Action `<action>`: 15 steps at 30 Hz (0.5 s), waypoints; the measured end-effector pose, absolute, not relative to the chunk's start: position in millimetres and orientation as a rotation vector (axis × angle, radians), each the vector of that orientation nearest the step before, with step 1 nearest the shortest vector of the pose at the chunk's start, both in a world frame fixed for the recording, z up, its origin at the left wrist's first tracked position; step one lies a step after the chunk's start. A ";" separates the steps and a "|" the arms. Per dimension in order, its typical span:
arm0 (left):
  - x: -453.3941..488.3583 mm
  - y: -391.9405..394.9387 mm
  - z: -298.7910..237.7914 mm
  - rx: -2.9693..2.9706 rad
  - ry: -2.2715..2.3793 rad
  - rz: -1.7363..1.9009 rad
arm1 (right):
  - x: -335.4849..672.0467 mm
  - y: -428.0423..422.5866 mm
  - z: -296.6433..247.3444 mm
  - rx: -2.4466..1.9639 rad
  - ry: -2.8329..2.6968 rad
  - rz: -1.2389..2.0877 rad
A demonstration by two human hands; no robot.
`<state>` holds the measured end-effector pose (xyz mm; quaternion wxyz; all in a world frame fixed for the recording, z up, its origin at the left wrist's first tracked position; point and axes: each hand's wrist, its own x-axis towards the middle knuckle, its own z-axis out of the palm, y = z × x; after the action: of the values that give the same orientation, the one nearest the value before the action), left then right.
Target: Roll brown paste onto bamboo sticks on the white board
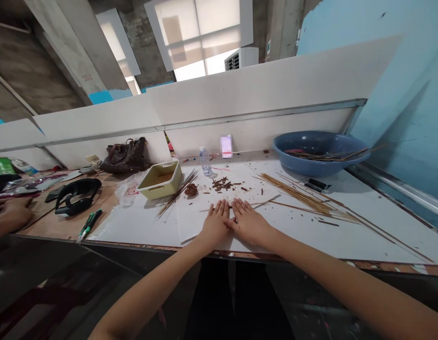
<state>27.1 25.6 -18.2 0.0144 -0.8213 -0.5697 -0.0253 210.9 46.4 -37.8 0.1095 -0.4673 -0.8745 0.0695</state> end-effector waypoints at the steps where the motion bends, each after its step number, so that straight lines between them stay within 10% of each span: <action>1: 29.2 35.4 -13.5 -2.550 -1.808 -0.076 | 207.8 55.2 -31.4 -1.390 -2.574 0.215; 15: 26.3 21.1 -20.5 -2.508 -1.791 -0.098 | 211.9 41.9 -42.6 -1.359 -2.564 0.190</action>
<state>26.3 21.1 -20.5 0.0290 -0.8131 -0.5806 -0.0319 211.9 41.9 -42.6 0.1167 -0.4641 -0.8757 0.0647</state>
